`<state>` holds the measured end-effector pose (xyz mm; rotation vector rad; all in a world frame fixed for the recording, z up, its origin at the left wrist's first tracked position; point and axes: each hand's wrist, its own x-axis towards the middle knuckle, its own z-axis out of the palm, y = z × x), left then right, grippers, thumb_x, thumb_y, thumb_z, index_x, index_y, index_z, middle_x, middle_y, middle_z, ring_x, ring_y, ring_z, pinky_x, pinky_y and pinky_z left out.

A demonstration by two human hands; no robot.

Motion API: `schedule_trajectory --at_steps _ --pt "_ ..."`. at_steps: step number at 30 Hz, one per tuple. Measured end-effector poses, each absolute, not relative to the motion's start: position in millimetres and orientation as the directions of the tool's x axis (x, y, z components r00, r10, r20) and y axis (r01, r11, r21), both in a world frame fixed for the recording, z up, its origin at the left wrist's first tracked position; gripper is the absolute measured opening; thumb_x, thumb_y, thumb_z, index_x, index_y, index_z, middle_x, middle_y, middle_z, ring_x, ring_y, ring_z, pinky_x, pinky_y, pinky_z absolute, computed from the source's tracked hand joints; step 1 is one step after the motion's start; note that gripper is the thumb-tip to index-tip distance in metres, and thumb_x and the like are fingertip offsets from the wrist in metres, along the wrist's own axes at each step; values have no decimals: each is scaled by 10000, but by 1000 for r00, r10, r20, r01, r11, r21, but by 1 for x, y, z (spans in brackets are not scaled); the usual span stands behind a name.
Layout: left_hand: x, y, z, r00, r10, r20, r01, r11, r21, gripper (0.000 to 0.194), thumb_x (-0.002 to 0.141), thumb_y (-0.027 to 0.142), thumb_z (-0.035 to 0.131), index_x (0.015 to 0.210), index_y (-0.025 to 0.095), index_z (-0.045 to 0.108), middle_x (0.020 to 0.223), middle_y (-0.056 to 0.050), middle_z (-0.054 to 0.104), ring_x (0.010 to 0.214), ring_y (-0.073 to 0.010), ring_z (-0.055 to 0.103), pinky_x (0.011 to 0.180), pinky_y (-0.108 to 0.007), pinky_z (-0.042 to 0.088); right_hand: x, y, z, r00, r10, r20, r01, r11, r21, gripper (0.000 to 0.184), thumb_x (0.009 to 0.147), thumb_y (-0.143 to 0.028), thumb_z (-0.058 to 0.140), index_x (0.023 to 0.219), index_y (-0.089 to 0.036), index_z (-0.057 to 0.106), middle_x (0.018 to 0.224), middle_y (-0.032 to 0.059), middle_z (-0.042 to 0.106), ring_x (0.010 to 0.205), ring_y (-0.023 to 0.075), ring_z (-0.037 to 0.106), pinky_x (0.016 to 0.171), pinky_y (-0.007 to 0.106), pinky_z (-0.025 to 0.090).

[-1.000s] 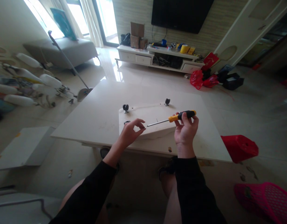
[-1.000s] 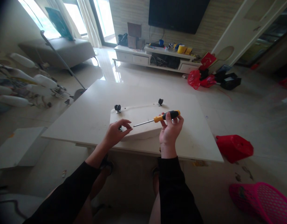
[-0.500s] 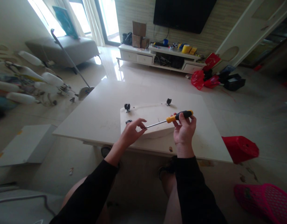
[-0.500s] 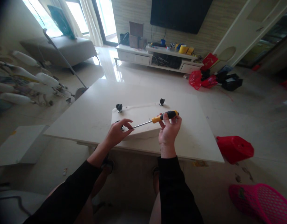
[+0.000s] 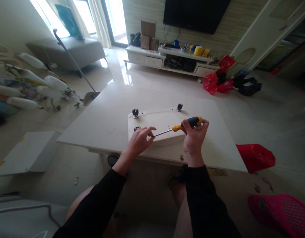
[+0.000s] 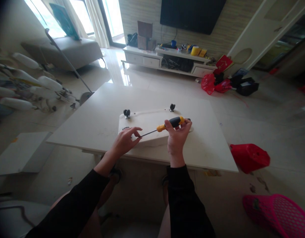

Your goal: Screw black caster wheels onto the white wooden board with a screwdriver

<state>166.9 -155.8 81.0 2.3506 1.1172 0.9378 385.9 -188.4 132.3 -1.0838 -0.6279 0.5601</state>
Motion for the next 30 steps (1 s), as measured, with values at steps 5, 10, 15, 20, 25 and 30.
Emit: schedule_trajectory --at_steps 5,10,15,20,25,30 --pt "167 -155 80 458 794 399 565 -607 559 317 898 145 728 1194 243 670 874 -1 760 872 -220 713 885 -382 507 383 -189 130 686 700 201 -75 342 -937 681 630 -473 936 995 -278 396 1099 -37 578 856 113 735 665 305 700" --pt "167 -155 82 419 830 369 598 -557 576 302 910 143 693 1196 234 657 909 -24 747 897 -231 685 867 -391 526 377 -188 130 659 728 188 -91 325 -941 609 690 -477 894 1000 -282 407 1121 -40 571 893 143 762 674 366 721" --pt "153 -145 84 412 855 314 600 -515 612 466 806 142 738 1254 221 637 1072 -60 738 979 -241 687 917 -406 546 380 -178 129 699 697 160 -115 331 -937 604 695 -490 883 1006 -274 412 1096 -33 592 880 159 772 662 374 721" --pt "119 -118 75 326 912 248 665 -408 625 424 786 129 611 1192 207 707 1288 -108 701 1177 -287 664 1083 -457 513 377 -159 122 701 701 128 -161 331 -930 603 661 -476 890 1009 -270 443 1064 -39 603 860 156 767 631 345 710" --pt "101 -109 65 400 911 103 647 -360 672 416 787 182 597 1183 231 715 1307 -87 712 1186 -280 675 1078 -444 525 362 -140 111 663 734 148 -119 299 -947 598 655 -469 879 1116 -268 554 1045 -41 566 813 125 736 708 358 712" --pt "100 -116 63 374 923 88 663 -333 671 336 828 330 692 1151 244 659 1133 -81 748 1086 -278 702 980 -439 551 345 -131 105 590 773 234 -40 317 -948 569 729 -455 855 1199 -291 580 1085 -16 613 862 122 712 818 364 697"
